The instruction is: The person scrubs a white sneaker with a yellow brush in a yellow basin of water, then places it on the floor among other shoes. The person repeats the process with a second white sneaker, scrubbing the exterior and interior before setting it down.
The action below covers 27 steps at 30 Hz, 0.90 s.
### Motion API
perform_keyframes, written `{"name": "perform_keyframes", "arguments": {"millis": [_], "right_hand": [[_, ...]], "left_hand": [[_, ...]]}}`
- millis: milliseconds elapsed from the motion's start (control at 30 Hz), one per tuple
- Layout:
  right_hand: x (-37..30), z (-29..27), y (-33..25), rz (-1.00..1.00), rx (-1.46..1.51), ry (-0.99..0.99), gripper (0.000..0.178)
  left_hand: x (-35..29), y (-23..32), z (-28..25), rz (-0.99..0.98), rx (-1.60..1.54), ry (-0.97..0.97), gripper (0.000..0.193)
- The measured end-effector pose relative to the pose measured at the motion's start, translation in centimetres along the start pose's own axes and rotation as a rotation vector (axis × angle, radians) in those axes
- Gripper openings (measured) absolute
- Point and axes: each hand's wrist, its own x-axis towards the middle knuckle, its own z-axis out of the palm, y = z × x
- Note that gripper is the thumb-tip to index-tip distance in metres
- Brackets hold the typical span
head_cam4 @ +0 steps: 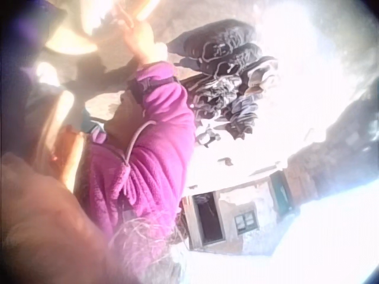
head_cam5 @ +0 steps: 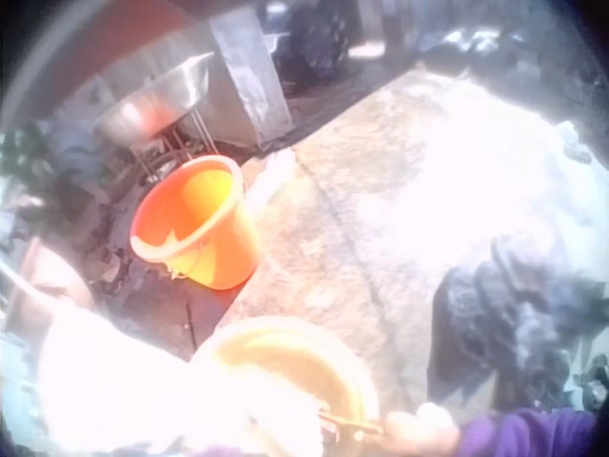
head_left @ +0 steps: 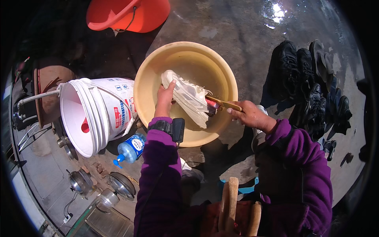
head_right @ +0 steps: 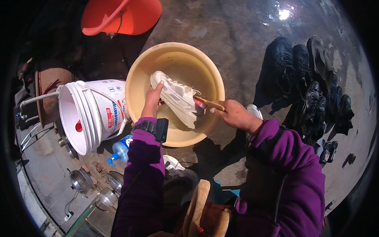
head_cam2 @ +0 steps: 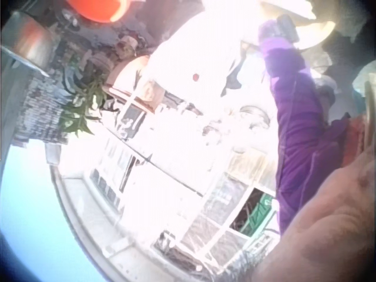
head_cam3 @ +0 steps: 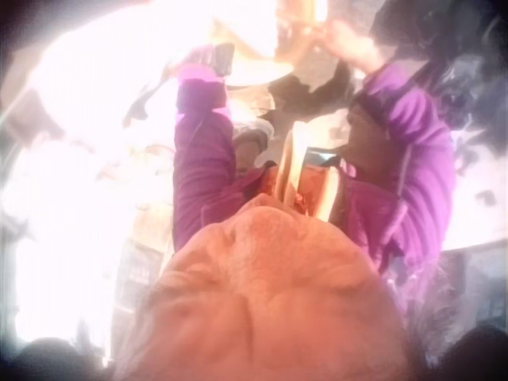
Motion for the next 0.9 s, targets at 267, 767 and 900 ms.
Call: {"name": "perform_keyframes", "arguments": {"millis": [267,767,900], "right_hand": [[1.5,3.0,-1.1,0.052,0.515,0.058,0.047],[4.1,7.1,-0.1,-0.409,-0.383,0.058,0.041],[7.1,9.1,-2.7,-0.395,-0.678,0.206,0.020]], "left_hand": [[-4.7,1.3,-4.8,0.439,-0.392,-0.008,0.050],[-17.8,-3.4,-12.1,0.016,-0.201,-0.006,0.054],[-18.3,-5.3,-10.9,0.078,-0.149,0.032,0.051]]}}
